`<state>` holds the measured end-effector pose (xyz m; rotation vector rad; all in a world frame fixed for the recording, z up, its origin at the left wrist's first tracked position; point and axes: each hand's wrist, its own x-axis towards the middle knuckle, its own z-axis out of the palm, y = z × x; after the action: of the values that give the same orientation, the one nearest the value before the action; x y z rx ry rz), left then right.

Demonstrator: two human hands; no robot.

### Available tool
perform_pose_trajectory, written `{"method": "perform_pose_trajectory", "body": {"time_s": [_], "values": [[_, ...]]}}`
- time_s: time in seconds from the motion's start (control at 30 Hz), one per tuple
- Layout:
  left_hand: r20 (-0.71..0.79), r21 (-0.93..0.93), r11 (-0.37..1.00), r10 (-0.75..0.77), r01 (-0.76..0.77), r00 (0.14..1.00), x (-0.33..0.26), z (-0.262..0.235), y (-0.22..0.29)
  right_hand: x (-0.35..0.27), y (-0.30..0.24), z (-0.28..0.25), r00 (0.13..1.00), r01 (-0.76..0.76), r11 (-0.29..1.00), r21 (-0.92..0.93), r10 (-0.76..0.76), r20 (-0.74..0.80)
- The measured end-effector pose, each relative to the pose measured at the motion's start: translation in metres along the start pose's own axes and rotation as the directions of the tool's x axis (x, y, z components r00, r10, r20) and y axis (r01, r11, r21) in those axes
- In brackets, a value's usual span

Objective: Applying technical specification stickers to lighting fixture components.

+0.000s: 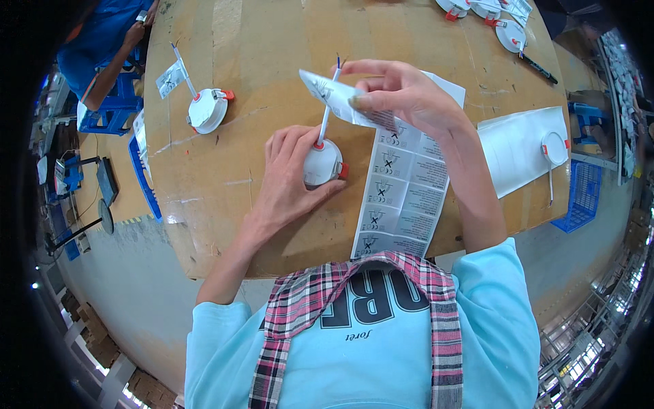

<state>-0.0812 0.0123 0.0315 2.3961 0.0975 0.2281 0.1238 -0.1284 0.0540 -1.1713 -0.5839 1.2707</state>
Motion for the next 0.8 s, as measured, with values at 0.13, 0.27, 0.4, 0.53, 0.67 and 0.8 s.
{"method": "perform_pose_trajectory", "body": {"time_s": [0.13, 0.27, 0.4, 0.53, 0.67, 0.8], "values": [[-0.031, -0.029, 0.999, -0.026, 0.026, 0.999, -0.007, 0.008, -0.002, 0.017, 0.007, 0.003, 0.999, -0.014, 0.991, -0.133, 0.020, 0.041], [-0.102, -0.059, 0.996, -0.080, 0.074, 0.992, -0.006, 0.017, 0.003, 0.011, 0.013, 0.007, 0.996, -0.030, 0.998, -0.057, 0.025, -0.089], [-0.224, -0.012, 0.985, -0.172, 0.174, 0.959, -0.007, 0.026, 0.008, -0.001, 0.023, 0.014, 0.996, 0.006, 0.999, 0.053, -0.001, -0.089], [-0.304, 0.024, 0.974, -0.208, 0.226, 0.930, -0.004, 0.033, 0.014, -0.008, 0.017, 0.027, 0.988, 0.074, 0.995, -0.062, -0.082, -0.130], [-0.310, 0.049, 0.951, -0.275, 0.304, 0.910, -0.002, 0.034, 0.019, -0.010, 0.000, 0.043, 0.974, 0.115, 0.951, -0.287, -0.164, -0.156], [-0.288, 0.041, 0.914, -0.375, 0.403, 0.881, -0.001, 0.034, 0.020, -0.021, -0.001, 0.057, 0.944, 0.120, 0.913, -0.390, -0.226, -0.239]]}}
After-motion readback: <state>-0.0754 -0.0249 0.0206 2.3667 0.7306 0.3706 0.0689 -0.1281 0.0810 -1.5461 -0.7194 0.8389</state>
